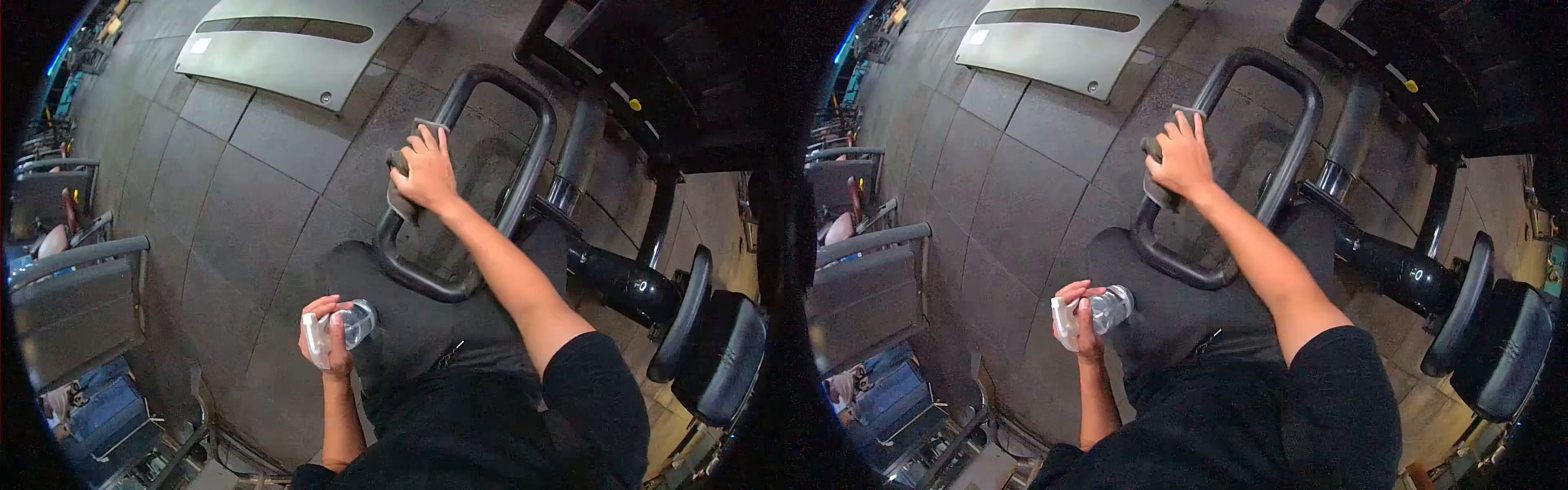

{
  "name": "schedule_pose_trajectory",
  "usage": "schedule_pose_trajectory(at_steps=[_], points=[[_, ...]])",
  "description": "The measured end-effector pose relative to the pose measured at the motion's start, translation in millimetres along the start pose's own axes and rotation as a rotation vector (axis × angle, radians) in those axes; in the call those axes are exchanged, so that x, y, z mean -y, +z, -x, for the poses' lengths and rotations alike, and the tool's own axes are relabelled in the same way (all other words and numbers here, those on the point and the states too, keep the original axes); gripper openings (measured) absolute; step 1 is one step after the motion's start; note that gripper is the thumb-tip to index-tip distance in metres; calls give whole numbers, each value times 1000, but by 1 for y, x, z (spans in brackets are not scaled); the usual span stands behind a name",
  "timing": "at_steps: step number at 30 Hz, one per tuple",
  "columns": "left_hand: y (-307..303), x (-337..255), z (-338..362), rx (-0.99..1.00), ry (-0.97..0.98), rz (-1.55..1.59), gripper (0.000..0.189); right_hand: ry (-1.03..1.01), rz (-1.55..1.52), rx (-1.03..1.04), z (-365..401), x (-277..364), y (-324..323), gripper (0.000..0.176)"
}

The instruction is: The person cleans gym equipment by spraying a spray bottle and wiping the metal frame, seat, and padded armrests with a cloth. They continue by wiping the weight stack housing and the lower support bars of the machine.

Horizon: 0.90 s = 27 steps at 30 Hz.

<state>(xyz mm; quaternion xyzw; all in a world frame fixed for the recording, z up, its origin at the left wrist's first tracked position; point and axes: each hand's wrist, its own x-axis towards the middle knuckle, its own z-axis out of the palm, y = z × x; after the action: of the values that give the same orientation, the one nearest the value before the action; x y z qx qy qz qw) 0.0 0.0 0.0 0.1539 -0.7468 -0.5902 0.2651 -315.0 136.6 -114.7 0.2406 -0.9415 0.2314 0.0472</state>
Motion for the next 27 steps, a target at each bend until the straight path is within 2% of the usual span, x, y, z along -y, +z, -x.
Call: schedule_pose_trajectory(at_steps=[2, 4, 6, 7, 9, 10, 14, 16, 18, 19, 20, 22, 23, 25, 27], points=[[0, 7, 4, 61, -11, -23, 21, -240, -49, 6, -18, -27, -9, 42], [-5, -14, -6, 76, -68, -52, 21, -242, 30, -54, -66, -66, 7, 42], [4, -5, -8, 67, -63, -34, 20, -165, 123, -27, -131, -127, -22, 49], [8, -5, -7, 60, -51, -33, 20, -156, 99, -155, -155, -177, 1, 52], [7, -21, -3, 34, -153, -7, 20, 171, 105, 129, -177, -179, -33, 55], [7, -26, -3, 22, -168, -14, 21, 329, 116, 200, -194, -186, -39, 54], [-1, -32, 9, -90, -183, 5, 23, 403, 108, 175, -215, -201, -33, 55], [-7, -37, 15, -105, -168, 2, 25, 392, 140, 35, -212, -200, -29, 55], [-11, -49, 26, -148, -184, 43, 31, 256, 199, 146, -212, -201, -32, 58], [-28, -40, 36, -56, -100, -35, 35, 164, 225, 206, -211, -200, -36, 59], [-36, -45, 39, -53, -119, 20, 36, 29, 189, 270, -214, -214, -40, 60], [-42, -52, 36, -47, -153, 118, 38, -133, 324, 168, -210, -210, -2, 59], [-45, -53, 28, -30, -155, 165, 38, -280, 252, 202, -198, -177, -7, 57], [-53, -56, 15, 25, -122, 139, 38, 11, 485, 980, -187, -96, 10, 73], [-62, -44, -5, 116, -15, -22, 28, -382, 326, 612, -99, -34, -6, 57]])
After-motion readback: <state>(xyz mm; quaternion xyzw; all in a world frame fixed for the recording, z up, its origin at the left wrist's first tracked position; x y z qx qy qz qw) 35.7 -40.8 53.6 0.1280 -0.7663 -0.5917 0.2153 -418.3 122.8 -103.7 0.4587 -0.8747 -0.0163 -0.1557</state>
